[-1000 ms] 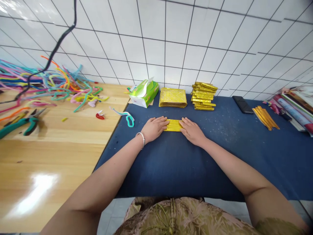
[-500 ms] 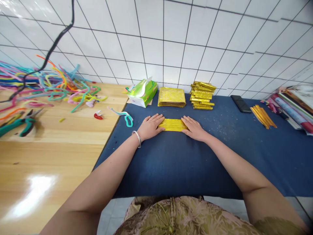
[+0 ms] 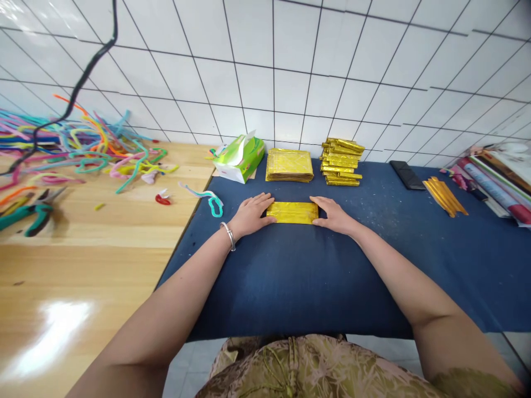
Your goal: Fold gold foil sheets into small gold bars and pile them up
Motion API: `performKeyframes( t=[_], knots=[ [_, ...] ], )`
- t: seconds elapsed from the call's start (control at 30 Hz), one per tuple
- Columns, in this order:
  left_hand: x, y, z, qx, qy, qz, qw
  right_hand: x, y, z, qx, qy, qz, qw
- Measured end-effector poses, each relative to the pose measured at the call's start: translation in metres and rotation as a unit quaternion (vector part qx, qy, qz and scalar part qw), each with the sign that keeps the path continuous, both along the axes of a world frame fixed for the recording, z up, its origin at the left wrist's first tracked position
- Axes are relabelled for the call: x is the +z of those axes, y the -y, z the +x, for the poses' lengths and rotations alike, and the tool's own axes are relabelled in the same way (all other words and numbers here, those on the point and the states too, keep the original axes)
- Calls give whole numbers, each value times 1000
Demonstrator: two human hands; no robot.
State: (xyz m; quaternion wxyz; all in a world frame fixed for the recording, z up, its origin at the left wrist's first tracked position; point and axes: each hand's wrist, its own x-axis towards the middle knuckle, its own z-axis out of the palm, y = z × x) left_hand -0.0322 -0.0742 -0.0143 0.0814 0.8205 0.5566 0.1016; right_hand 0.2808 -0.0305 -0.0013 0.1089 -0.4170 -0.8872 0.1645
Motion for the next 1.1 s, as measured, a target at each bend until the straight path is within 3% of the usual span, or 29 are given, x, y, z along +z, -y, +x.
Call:
performKeyframes(
  t=[1.1],
  knots=[
    [-4,-4,-1,5,87,17,996,3,1,-1,-31,-64,-1,997]
  ],
)
